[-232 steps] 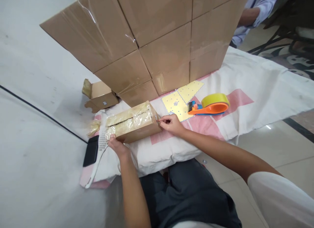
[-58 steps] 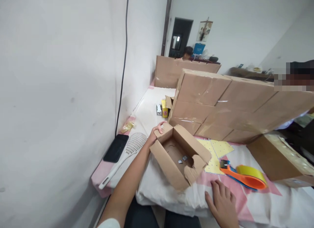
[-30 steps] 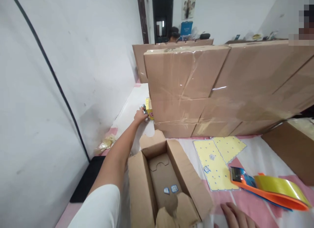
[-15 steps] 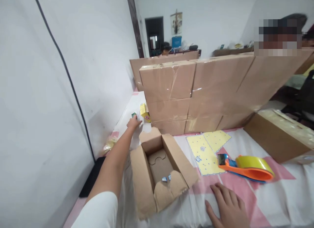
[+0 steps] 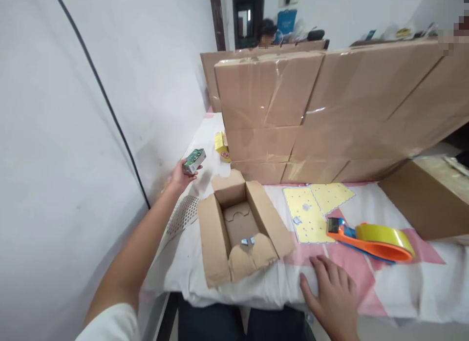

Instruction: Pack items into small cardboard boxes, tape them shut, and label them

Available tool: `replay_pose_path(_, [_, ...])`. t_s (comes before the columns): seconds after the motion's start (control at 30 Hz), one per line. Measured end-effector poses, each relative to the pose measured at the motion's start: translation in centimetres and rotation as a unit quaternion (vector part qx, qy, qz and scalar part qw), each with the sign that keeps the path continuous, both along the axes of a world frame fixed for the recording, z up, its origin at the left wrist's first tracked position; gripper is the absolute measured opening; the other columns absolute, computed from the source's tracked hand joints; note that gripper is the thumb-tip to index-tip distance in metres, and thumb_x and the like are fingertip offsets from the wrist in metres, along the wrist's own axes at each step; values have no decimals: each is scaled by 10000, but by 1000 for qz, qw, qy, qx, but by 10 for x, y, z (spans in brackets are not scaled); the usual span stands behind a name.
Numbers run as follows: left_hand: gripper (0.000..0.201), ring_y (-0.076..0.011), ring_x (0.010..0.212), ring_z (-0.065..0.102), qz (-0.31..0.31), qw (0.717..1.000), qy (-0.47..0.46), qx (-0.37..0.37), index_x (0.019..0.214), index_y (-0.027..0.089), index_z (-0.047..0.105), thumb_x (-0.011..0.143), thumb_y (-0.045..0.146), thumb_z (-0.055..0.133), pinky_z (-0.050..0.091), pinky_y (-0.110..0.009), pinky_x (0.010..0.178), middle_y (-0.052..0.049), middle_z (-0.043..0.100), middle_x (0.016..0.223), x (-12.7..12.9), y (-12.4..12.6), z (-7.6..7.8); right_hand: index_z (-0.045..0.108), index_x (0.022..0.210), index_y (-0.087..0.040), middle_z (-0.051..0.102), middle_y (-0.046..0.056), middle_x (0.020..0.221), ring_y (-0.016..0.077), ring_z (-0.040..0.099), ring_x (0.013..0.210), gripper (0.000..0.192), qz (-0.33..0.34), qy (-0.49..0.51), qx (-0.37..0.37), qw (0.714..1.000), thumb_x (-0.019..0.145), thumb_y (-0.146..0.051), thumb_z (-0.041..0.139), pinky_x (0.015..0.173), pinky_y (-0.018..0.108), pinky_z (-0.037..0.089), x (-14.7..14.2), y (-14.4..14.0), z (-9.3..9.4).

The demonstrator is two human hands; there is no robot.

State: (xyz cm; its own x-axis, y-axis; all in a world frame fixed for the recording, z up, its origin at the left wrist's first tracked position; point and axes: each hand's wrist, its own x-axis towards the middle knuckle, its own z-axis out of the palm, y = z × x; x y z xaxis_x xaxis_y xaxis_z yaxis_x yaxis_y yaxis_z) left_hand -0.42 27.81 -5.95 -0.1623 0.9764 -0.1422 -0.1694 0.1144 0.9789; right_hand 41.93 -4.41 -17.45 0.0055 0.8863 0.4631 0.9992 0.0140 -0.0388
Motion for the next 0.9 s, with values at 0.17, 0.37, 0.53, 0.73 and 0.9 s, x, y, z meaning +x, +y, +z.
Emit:
replay_pose_path(0.17, [693, -133, 480, 533, -60, 969, 212, 114, 1514, 156, 391, 905, 486, 423, 385, -225, 443, -85, 734, 892, 19, -137, 58, 642, 1149, -159, 661, 141, 1183, 323, 554, 1037, 376, -4, -6, -7, 1000, 907, -431, 546, 886, 446, 371, -5, -2, 7])
replay_pose_path(0.37, [536, -264, 966, 690, -176, 749, 632, 94, 1454, 293, 531, 943, 438, 460, 498, -322, 838, -69, 745, 1103, 100, -216, 101, 643, 1157, -154, 653, 135, 1201, 309, 534, 1052, 378, -11, 4, -3, 1000, 911, -426, 554, 895, 433, 348, -7, -3, 8])
replay_pose_path(0.53, [442, -297, 995, 693, -218, 643, 732, 50, 1130, 180, 741, 960, 394, 393, 504, -357, 832, -160, 746, 1046, 148, -196, 88, 649, 1153, -165, 648, 133, 1203, 309, 527, 1060, 364, -9, 20, -5, 1000, 910, -421, 558, 898, 433, 342, -7, -5, 7])
replay_pose_path(0.73, [465, -313, 981, 714, -194, 601, 775, 11, 985, 129, 758, 972, 416, 392, 527, -380, 834, -207, 738, 1032, 161, -180, 76, 653, 1142, -173, 643, 128, 1202, 303, 526, 1062, 340, -1, 44, 3, 999, 904, -399, 565, 894, 433, 351, -5, -7, 6])
replay_pose_path(0.9, [410, -338, 1011, 707, -209, 571, 793, 27, 1012, 69, 752, 959, 377, 487, 537, -395, 847, -262, 721, 1043, 172, -180, 64, 654, 1108, -173, 645, 130, 1188, 295, 521, 1064, 306, 0, 53, 16, 998, 902, -380, 563, 911, 431, 345, -6, -8, 6])
